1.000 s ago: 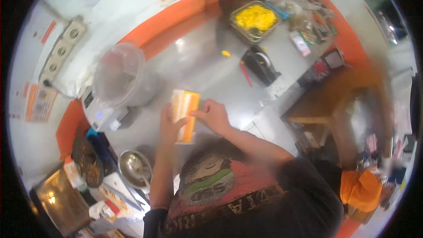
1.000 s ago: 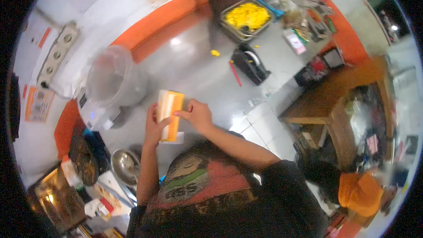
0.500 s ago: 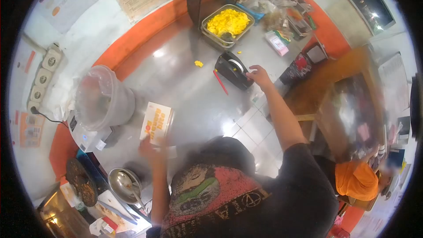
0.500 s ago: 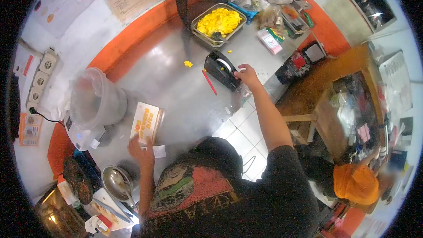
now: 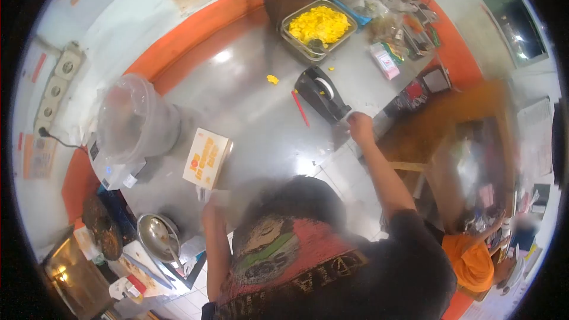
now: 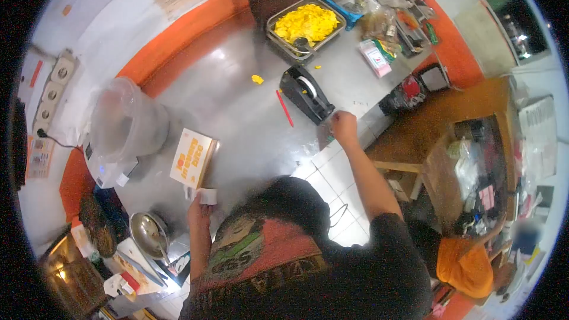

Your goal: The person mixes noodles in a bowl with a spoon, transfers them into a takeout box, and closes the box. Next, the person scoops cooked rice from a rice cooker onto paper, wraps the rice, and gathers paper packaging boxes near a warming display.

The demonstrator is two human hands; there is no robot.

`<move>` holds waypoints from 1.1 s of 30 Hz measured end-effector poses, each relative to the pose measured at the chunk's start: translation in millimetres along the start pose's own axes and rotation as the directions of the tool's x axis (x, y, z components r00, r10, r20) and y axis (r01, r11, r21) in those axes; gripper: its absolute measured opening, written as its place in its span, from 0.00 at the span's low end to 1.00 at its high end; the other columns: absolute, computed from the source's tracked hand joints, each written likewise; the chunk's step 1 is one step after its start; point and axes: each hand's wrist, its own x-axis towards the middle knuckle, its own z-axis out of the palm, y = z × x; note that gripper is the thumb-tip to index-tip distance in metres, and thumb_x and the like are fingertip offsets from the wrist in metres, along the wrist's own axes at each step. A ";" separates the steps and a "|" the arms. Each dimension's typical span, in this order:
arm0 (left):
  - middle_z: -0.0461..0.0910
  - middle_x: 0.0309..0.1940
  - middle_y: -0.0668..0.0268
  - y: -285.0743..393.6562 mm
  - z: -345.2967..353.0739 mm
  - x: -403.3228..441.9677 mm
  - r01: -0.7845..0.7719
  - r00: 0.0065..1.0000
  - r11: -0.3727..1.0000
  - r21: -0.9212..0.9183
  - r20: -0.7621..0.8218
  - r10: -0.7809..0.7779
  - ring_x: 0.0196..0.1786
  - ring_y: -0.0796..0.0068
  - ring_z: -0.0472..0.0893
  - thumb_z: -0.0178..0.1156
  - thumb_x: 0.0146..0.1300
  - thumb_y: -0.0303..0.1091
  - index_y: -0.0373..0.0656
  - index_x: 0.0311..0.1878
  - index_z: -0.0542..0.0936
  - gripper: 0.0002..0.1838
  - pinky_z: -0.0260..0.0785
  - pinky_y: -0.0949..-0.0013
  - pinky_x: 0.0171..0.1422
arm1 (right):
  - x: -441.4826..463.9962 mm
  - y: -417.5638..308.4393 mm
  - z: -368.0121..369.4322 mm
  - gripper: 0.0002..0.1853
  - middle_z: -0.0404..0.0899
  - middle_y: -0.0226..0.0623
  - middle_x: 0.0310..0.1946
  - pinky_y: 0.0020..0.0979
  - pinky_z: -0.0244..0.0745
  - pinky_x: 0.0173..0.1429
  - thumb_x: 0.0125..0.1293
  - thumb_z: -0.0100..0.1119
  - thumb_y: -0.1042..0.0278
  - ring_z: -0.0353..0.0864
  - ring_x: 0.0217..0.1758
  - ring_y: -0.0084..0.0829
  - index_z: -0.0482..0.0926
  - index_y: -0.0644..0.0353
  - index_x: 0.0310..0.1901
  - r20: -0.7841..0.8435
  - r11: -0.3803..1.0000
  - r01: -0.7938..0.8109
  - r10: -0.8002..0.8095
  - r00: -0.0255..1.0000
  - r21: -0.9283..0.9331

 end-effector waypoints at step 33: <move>0.71 0.61 0.53 122.0 41.2 -35.9 -0.756 0.278 -0.283 0.590 0.681 0.677 0.69 0.49 0.65 0.72 0.45 0.39 0.46 0.53 0.80 0.28 0.55 0.47 0.72 | -14.3 -276.1 151.3 0.13 0.80 0.45 0.33 0.44 0.74 0.44 0.54 0.64 0.60 0.81 0.40 0.46 0.77 0.58 0.38 0.376 0.878 0.256 -0.415 0.829 0.404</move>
